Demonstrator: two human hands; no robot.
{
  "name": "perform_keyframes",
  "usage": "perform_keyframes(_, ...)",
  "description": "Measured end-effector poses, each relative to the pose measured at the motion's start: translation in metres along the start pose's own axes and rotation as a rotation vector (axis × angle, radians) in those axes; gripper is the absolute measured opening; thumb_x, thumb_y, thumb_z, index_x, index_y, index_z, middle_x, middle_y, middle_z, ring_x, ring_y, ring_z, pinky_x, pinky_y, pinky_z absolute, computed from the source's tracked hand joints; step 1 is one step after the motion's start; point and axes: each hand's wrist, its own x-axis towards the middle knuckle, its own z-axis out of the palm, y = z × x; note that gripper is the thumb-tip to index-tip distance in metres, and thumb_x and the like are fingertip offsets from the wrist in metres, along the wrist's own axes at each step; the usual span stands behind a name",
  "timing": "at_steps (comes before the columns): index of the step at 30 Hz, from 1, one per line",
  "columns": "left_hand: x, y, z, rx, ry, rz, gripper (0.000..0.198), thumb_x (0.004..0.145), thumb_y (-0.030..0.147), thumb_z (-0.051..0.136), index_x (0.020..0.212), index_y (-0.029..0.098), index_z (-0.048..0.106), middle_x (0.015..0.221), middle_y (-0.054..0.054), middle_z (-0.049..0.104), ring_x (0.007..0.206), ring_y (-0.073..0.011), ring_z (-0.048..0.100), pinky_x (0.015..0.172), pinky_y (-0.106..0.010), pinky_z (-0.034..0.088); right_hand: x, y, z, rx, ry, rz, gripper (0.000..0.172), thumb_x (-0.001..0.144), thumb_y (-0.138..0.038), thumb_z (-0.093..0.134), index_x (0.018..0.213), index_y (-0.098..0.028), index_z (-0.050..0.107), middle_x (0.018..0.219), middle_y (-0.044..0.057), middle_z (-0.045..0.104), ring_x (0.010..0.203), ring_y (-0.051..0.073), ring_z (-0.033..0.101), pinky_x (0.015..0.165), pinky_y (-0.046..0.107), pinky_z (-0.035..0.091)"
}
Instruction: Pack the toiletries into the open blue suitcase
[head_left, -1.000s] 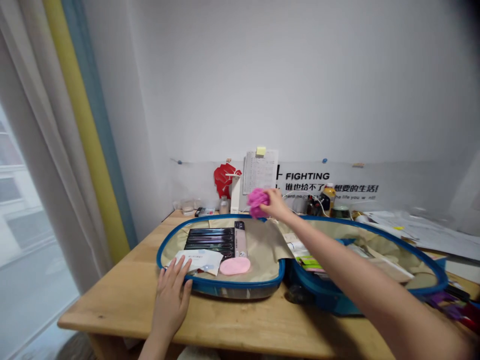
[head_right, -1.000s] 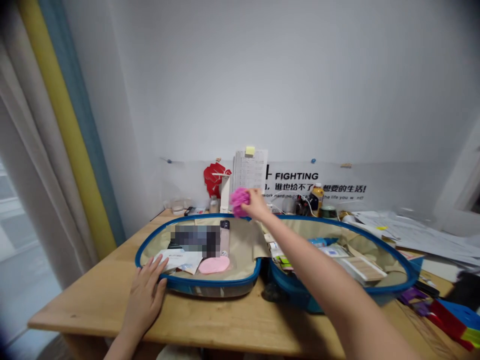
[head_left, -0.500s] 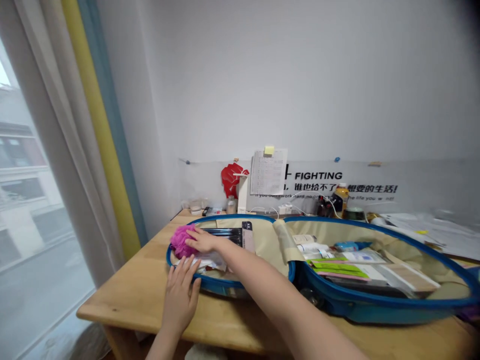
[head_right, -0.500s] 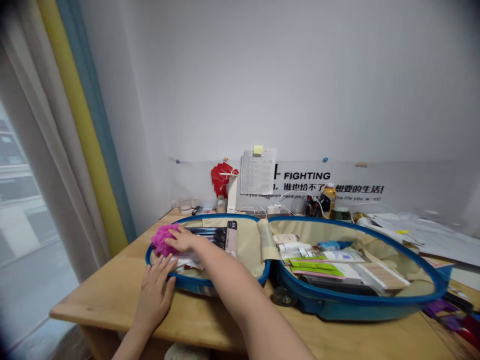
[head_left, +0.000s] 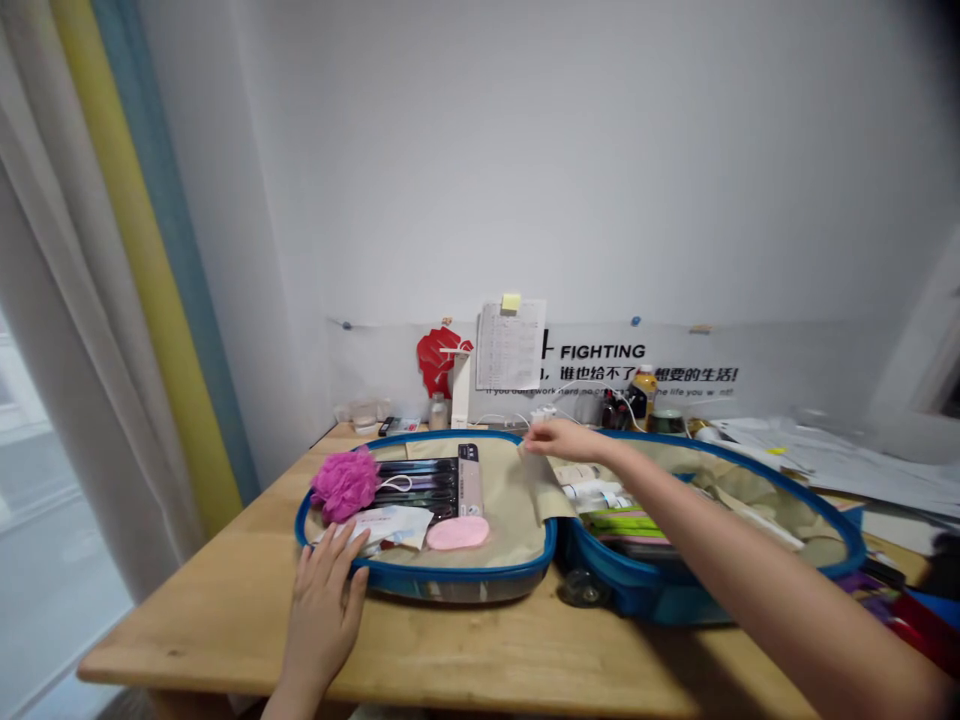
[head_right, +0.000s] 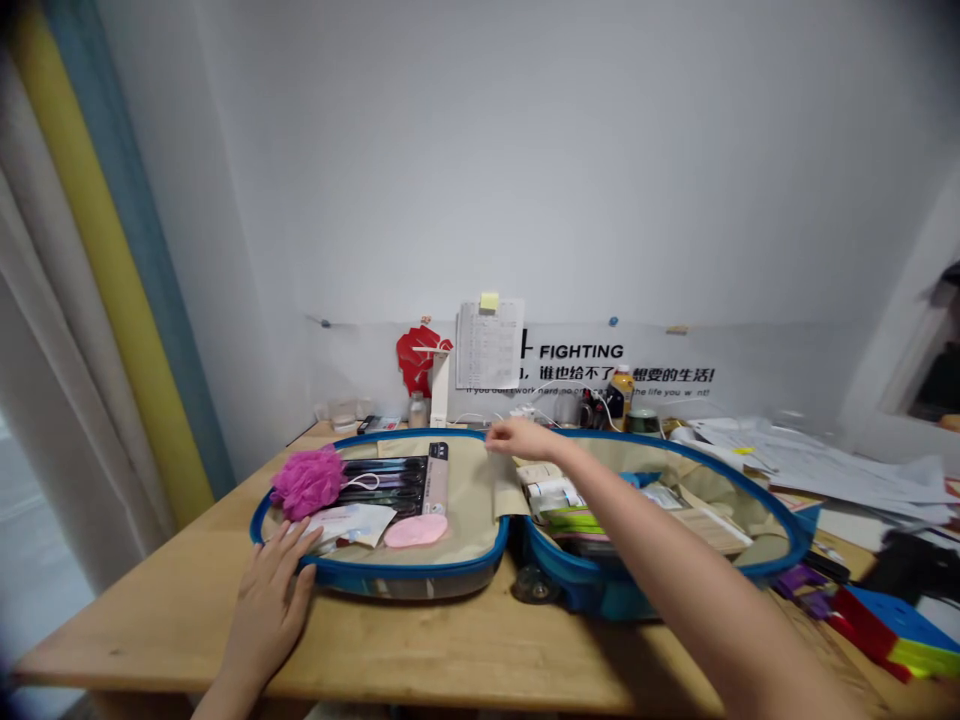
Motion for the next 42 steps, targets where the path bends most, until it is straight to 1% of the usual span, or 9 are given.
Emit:
perform_keyframes(4,0.000,0.000,0.000,-0.011,0.014,-0.003,0.041,0.093,0.034,0.039,0.130,0.023,0.053,0.133,-0.010,0.058,0.132,-0.0270,0.043,0.112,-0.049,0.026,-0.055,0.063,-0.008,-0.095,-0.082,0.201,0.026,0.077,-0.041,0.066,0.078,-0.015,0.062,0.076,0.002,0.064,0.075,0.015,0.060,0.076,0.034,0.047)
perform_keyframes(8,0.000,-0.001,0.000,-0.017,0.018,0.000,0.042,0.093,0.034,0.039,0.131,0.024,0.052,0.133,-0.010,0.058,0.131,-0.0267,0.044,0.112,-0.048,0.027,-0.092,0.090,0.006,-0.074,-0.134,0.268,0.026,0.064,-0.036,0.069,0.082,-0.017,0.065,0.084,0.006,0.069,0.080,0.020,0.064,0.073,0.031,0.046)
perform_keyframes(14,0.000,-0.002,0.001,0.003,0.018,0.017,0.040,0.093,0.032,0.040,0.129,0.022,0.052,0.134,-0.011,0.057,0.130,-0.0277,0.045,0.111,-0.048,0.027,-0.113,0.096,0.022,-0.074,-0.111,0.268,0.032,0.057,-0.024,0.064,0.089,-0.022,0.064,0.097,0.007,0.068,0.090,0.024,0.062,0.080,0.033,0.046)
perform_keyframes(21,0.002,-0.001,-0.001,0.017,0.023,0.035,0.038,0.093,0.031,0.040,0.127,0.020,0.054,0.132,-0.012,0.058,0.129,-0.0278,0.045,0.111,-0.048,0.027,-0.108,0.097,0.025,-0.111,-0.078,0.289,0.021,0.052,-0.020,0.064,0.072,-0.024,0.058,0.079,0.004,0.063,0.075,0.022,0.057,0.067,0.033,0.041)
perform_keyframes(26,0.002,0.001,-0.002,0.000,0.011,0.003,0.039,0.093,0.033,0.040,0.126,0.021,0.056,0.131,-0.011,0.059,0.130,-0.0269,0.045,0.112,-0.048,0.026,-0.109,0.095,0.024,-0.086,-0.055,0.297,0.015,0.057,-0.025,0.065,0.064,-0.022,0.052,0.069,0.003,0.061,0.068,0.020,0.053,0.062,0.031,0.037)
perform_keyframes(30,0.001,0.001,-0.001,-0.016,0.001,-0.019,0.040,0.092,0.034,0.040,0.128,0.023,0.055,0.132,-0.010,0.059,0.130,-0.0259,0.045,0.113,-0.047,0.025,-0.107,0.087,0.013,-0.028,0.005,0.262,0.022,0.063,-0.039,0.064,0.069,-0.021,0.053,0.067,0.002,0.058,0.065,0.017,0.052,0.062,0.030,0.039)
perform_keyframes(35,0.001,0.000,0.000,-0.031,-0.002,-0.023,0.041,0.092,0.033,0.040,0.130,0.024,0.054,0.133,-0.009,0.058,0.131,-0.0262,0.045,0.112,-0.048,0.026,-0.079,0.048,-0.001,0.063,0.107,0.123,0.045,0.084,-0.054,0.038,0.099,-0.018,0.059,0.087,0.006,0.062,0.075,0.017,0.054,0.068,0.030,0.044)
perform_keyframes(39,0.000,0.000,-0.001,-0.032,-0.012,-0.033,0.042,0.092,0.033,0.040,0.131,0.024,0.054,0.134,-0.009,0.057,0.131,-0.0258,0.044,0.113,-0.048,0.025,-0.039,-0.001,0.014,0.096,0.031,-0.027,0.050,0.091,-0.049,0.032,0.123,-0.020,0.056,0.105,0.007,0.064,0.079,0.015,0.057,0.074,0.029,0.047)
perform_keyframes(42,0.000,0.001,-0.001,-0.032,-0.022,-0.038,0.041,0.093,0.034,0.040,0.130,0.024,0.055,0.134,-0.009,0.057,0.132,-0.0259,0.043,0.113,-0.048,0.026,-0.007,-0.032,0.040,0.068,-0.074,-0.119,0.043,0.094,-0.040,0.035,0.125,-0.021,0.057,0.106,0.006,0.066,0.083,0.015,0.059,0.080,0.031,0.048)
